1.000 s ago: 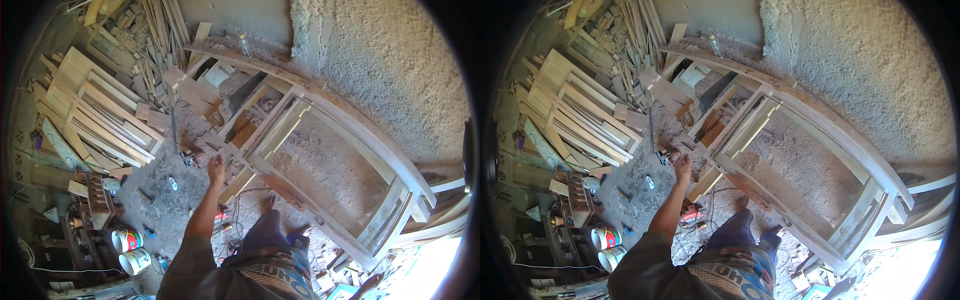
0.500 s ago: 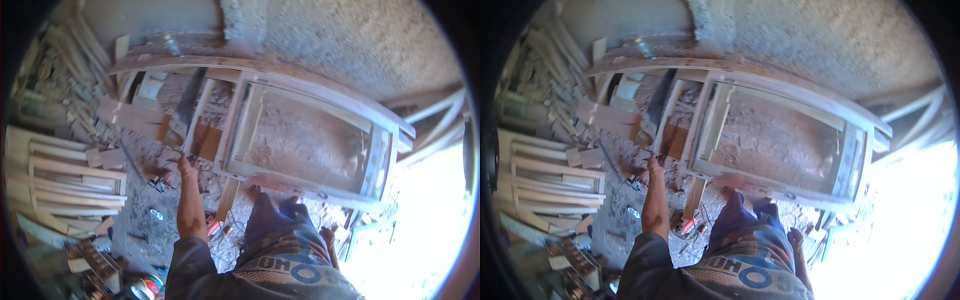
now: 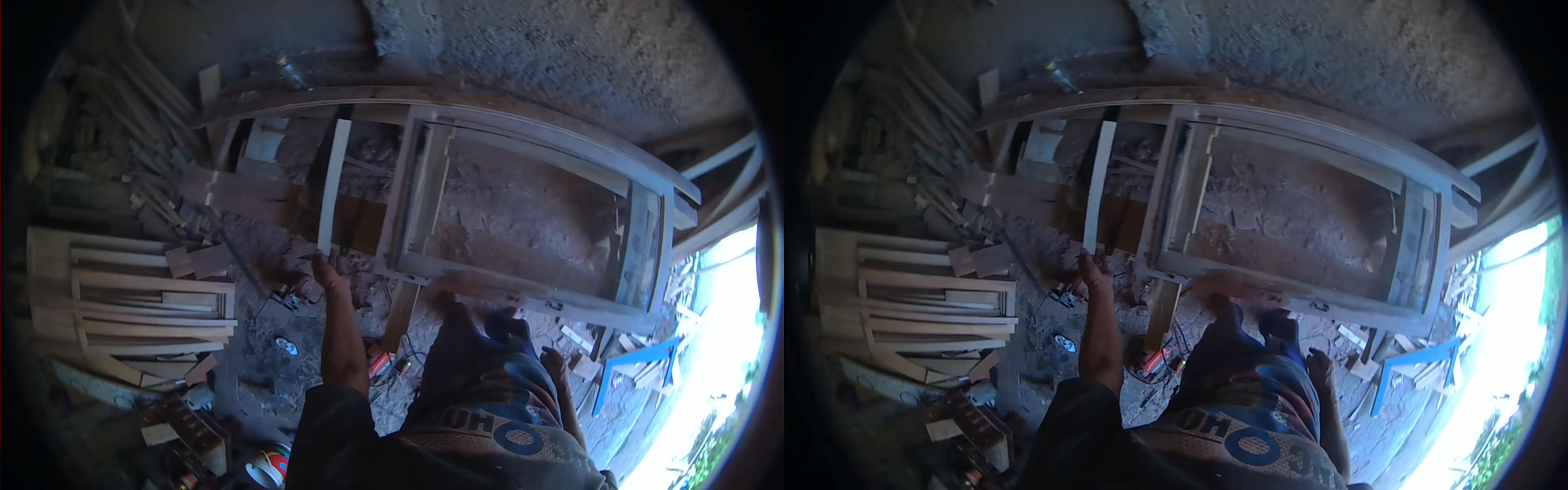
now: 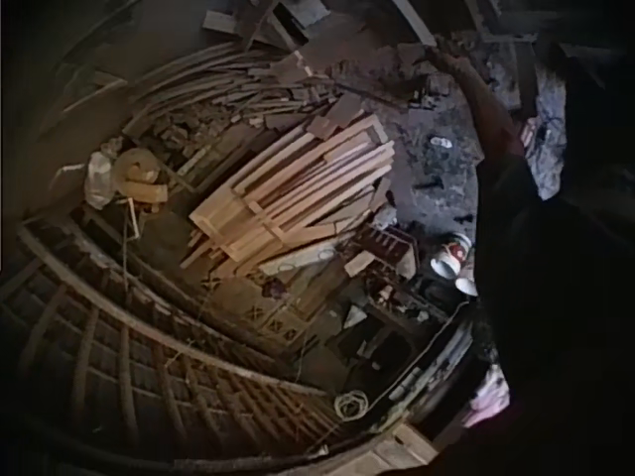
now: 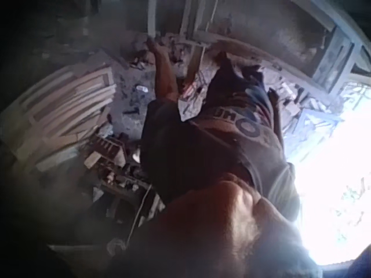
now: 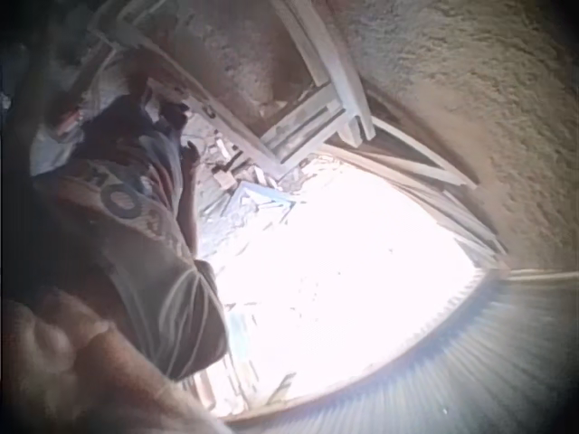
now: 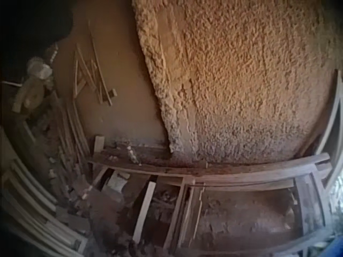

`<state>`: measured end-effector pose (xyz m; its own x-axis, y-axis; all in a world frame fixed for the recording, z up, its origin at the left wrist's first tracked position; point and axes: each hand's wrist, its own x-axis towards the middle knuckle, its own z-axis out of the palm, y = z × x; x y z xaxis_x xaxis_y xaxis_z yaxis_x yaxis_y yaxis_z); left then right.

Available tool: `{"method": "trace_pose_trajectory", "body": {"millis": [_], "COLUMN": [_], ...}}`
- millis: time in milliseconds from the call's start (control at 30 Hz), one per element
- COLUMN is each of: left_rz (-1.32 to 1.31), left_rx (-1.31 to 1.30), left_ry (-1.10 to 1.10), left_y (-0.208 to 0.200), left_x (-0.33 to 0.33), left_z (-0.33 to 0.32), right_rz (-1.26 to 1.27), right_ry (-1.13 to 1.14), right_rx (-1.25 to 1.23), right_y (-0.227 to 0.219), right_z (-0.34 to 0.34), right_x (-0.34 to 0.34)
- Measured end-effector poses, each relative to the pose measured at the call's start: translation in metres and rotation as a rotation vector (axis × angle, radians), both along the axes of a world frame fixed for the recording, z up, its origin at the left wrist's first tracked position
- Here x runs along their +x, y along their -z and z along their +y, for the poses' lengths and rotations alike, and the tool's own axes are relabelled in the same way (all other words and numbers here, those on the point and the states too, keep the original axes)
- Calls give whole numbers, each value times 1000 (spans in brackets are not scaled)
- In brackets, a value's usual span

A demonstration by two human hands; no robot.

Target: The person assembles a wooden frame by hand, positioning and aligning multiple wooden pieces. They use a pencil to mark alignment points and a hammer to secure joints. The person repeatedly adjusts the frame's position and checks alignment throughout the process.

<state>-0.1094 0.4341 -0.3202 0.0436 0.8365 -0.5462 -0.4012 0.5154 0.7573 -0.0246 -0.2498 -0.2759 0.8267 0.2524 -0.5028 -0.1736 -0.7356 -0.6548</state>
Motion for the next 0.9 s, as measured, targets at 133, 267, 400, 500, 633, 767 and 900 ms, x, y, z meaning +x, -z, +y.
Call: {"method": "trace_pose_trajectory", "body": {"millis": [133, 267, 400, 500, 633, 767, 900], "left_rz": [31, -174, -221, -580, -470, -444, -174], "left_rx": [93, 77, 24, 262, 137, 73, 221], "left_ry": [-112, -147, 65, 526, 525, 842, 1108], "left_y": [-19, -58, -67, -48, -88, -125, -174], "left_x": [-27, -7, 25, -24, 58, 87, 115], "left_z": [17, 10, -28, 0, -73, -138, -222], "right_rz": [83, 209, 280, 263, 229, 279, 711], "right_ry": [-69, -43, 21, -293, -120, -107, 150], "right_rx": [64, 49, 104, 32, -203, -220, 196], "right_y": [24, -10, -54, -78, -67, -92, -138], "right_z": [3, 13, -14, 7, 4, -7, -45], "right_x": [-10, -21, -52, -25, -38, -51, -69]}}
